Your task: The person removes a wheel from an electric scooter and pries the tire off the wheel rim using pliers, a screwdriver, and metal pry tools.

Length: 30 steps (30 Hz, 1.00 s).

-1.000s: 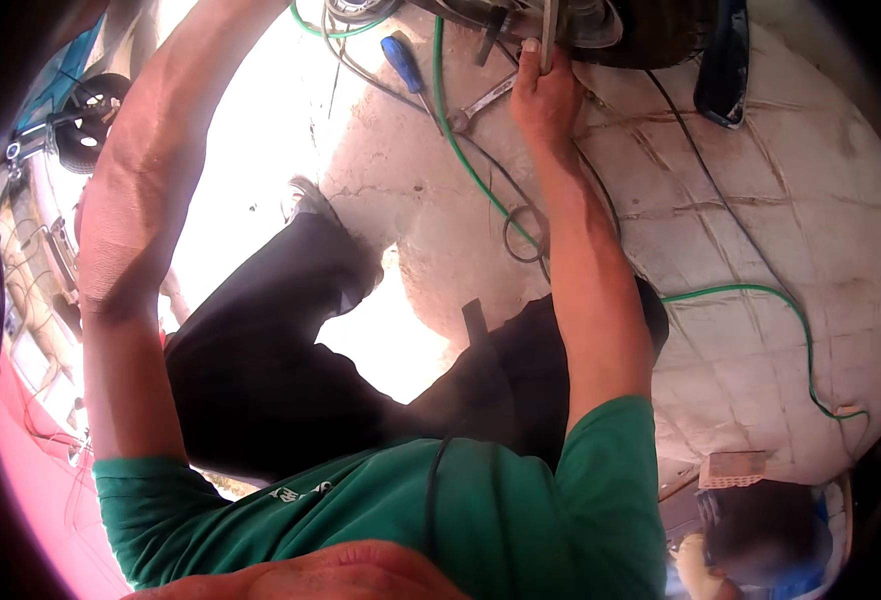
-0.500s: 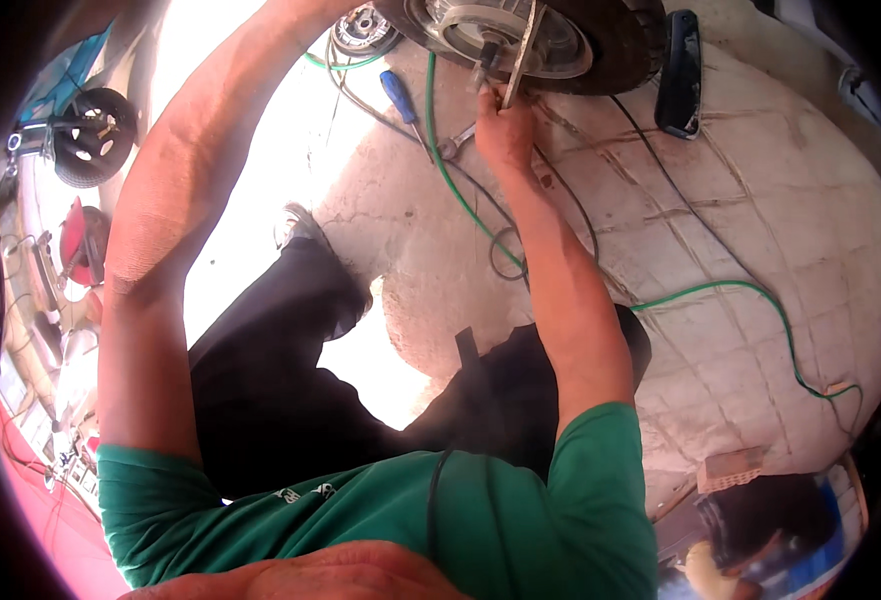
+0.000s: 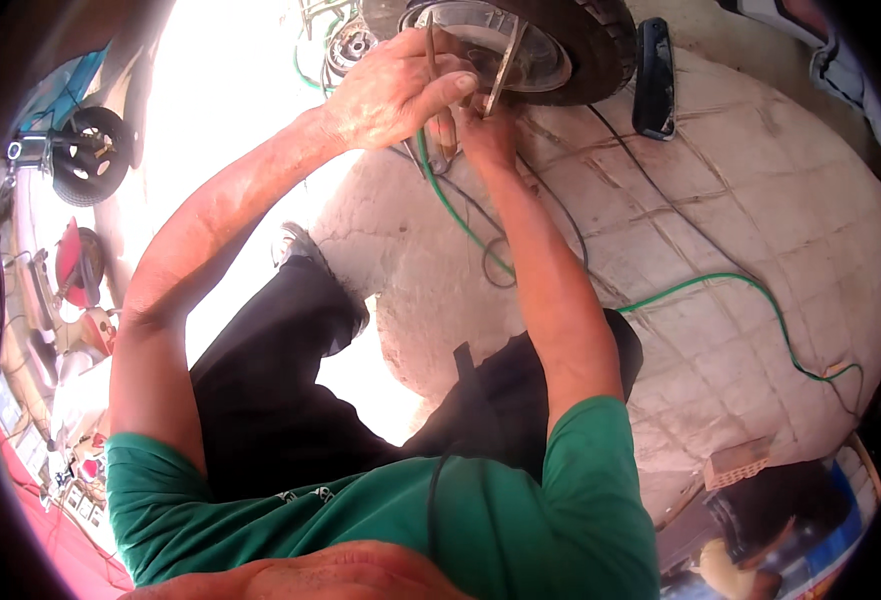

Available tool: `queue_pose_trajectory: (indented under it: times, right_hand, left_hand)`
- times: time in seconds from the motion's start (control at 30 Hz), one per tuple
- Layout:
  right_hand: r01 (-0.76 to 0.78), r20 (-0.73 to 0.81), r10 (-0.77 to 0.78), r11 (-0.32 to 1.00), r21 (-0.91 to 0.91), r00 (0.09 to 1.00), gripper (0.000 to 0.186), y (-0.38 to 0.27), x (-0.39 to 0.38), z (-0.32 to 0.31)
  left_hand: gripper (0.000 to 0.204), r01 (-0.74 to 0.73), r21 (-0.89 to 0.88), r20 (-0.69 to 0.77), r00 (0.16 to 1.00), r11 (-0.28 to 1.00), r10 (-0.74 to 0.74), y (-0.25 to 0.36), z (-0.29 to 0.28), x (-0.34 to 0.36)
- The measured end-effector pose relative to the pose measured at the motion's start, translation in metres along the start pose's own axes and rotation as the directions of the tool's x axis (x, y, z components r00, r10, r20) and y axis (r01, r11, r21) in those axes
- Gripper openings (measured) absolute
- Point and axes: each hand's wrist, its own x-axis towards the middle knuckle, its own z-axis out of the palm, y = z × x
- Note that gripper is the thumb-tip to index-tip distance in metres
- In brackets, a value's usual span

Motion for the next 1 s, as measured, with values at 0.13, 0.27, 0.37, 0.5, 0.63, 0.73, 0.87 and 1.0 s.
queue_pose_trajectory:
  times: [0.13,0.27,0.37,0.5,0.63,0.73,0.87,1.0]
  right_hand:
    - [0.222,0.030,-0.221,0.954,-0.203,0.975,0.051,-0.001,-0.008,0.002]
    - [0.472,-0.014,-0.481,0.866,-0.167,0.877,0.057,0.030,0.020,-0.004]
    - [0.451,0.160,-0.424,0.794,-0.407,0.891,0.066,0.018,0.024,-0.010]
    - [0.396,0.236,-0.331,0.855,-0.336,0.914,0.068,-0.004,0.012,-0.023]
    - [0.547,0.214,-0.504,0.743,-0.386,0.837,0.070,-0.009,0.005,-0.027]
    - [0.538,0.258,-0.472,0.738,-0.406,0.843,0.068,-0.013,0.002,-0.038]
    - [0.489,0.350,-0.368,0.790,-0.371,0.861,0.065,-0.041,-0.020,-0.048]
    - [0.061,0.413,-0.218,0.931,0.360,0.884,0.063,-0.050,-0.060,-0.070]
  left_hand:
    - [0.042,0.242,-0.070,-0.017,0.970,0.968,-0.243,0.013,0.025,0.005]
    - [0.044,0.364,0.027,0.032,0.931,0.931,-0.364,0.029,0.034,0.024]
    - [0.046,0.387,0.104,0.055,0.918,0.916,-0.394,0.031,0.041,0.017]
    - [0.058,0.394,0.003,0.215,0.897,0.919,-0.385,0.023,0.041,0.019]
    - [0.057,0.272,0.033,0.139,0.952,0.962,-0.274,0.018,0.065,0.020]
    - [0.055,0.319,0.057,0.090,0.942,0.946,-0.323,0.023,0.077,0.023]
    - [0.047,0.393,0.112,0.070,0.913,0.913,-0.402,0.027,0.073,0.019]
    - [0.046,0.438,0.106,0.074,0.892,0.893,-0.446,0.031,0.071,0.025]
